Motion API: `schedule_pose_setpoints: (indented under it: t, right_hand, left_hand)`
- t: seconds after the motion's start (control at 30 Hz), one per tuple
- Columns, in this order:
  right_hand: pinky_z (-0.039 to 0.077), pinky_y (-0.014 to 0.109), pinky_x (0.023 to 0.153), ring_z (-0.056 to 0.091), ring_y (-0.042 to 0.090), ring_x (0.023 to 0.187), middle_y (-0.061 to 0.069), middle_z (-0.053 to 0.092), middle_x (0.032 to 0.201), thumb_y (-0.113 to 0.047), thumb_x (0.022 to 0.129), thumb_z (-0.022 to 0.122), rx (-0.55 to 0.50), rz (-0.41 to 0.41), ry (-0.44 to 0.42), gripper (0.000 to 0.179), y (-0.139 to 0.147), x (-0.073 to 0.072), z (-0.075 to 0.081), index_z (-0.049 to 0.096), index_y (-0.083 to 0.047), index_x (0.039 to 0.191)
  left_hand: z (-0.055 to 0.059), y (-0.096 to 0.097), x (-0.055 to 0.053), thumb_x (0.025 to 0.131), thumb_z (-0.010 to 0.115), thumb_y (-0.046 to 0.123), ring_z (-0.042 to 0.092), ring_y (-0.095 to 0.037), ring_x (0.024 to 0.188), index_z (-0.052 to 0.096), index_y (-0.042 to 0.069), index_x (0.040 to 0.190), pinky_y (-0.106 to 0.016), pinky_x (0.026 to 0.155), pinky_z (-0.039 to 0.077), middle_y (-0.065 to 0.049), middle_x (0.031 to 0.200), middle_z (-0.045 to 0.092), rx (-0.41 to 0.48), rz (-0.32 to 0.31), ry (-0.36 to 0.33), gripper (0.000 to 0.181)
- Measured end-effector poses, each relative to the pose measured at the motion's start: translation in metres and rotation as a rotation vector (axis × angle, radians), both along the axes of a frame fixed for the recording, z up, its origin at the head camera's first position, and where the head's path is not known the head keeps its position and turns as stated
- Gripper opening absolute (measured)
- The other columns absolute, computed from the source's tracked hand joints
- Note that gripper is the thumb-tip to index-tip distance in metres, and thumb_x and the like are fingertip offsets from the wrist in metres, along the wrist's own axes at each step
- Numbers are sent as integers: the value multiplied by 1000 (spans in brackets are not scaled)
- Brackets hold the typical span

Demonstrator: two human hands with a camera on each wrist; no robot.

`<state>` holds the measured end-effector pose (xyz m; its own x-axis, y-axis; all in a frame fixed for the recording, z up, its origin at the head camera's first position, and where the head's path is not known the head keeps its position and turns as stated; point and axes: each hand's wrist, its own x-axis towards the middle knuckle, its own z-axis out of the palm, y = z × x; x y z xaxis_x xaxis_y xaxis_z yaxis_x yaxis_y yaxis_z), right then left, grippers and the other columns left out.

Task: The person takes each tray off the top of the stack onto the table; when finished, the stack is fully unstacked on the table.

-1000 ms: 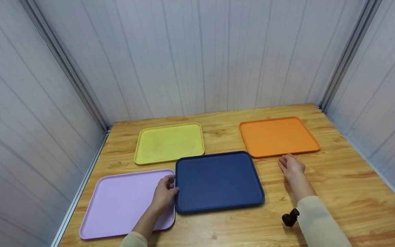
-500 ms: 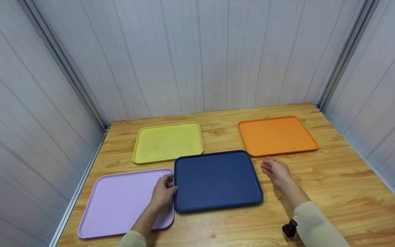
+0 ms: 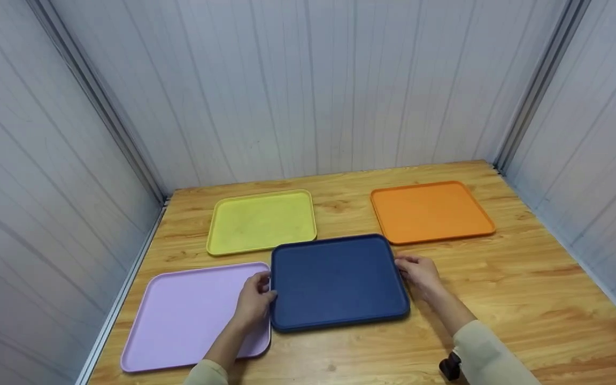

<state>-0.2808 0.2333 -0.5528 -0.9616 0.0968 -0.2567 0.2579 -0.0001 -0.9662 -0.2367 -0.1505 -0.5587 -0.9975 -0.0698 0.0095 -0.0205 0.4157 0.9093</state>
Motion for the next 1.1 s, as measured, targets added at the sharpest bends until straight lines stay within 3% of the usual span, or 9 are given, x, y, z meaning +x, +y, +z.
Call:
schedule_pose_setpoints:
  t: [0.17, 0.47, 0.7, 0.93, 1.1]
  right_hand:
    - [56, 27, 76, 64, 19, 93, 24, 65, 113, 4, 89, 71, 129, 30, 60, 41, -1, 4, -1, 60, 15, 126]
    - [53, 26, 68, 63, 25, 88, 18, 66, 96, 10, 80, 74, 348, 40, 101, 33, -2, 6, -1, 67, 13, 112]
    - [54, 26, 67, 65, 22, 85, 15, 70, 94, 8, 81, 75, 381, 17, 92, 28, 0, 5, -2, 71, 10, 109]
    - [55, 28, 68, 67, 23, 85, 17, 70, 96, 5, 84, 74, 361, 13, 73, 28, 3, 6, 0, 70, 11, 111]
    - [55, 28, 69, 66, 23, 86, 17, 68, 97, 4, 87, 71, 319, 11, 46, 30, 7, 7, 2, 68, 12, 116]
  left_hand:
    - [1, 0, 1, 85, 65, -10, 54, -33, 104, 54, -13, 131, -47, 92, 47, -23, 117, 57, 5, -3, 6, 48]
    - [1, 0, 1, 85, 65, -8, 54, -35, 106, 55, -13, 131, -49, 93, 47, -25, 117, 56, 1, 1, 22, 47]
    - [2, 1, 3, 83, 64, -8, 54, -32, 100, 55, -16, 128, -45, 90, 48, -24, 112, 57, 0, 1, 74, 47]
    - [-1, 1, 0, 86, 68, -4, 53, -32, 103, 55, -12, 133, -47, 93, 45, -22, 116, 56, -28, 4, 10, 49]
    - [-1, 1, -1, 93, 66, 1, 54, -30, 100, 58, -11, 131, -44, 89, 46, -20, 113, 58, -63, 17, 14, 41]
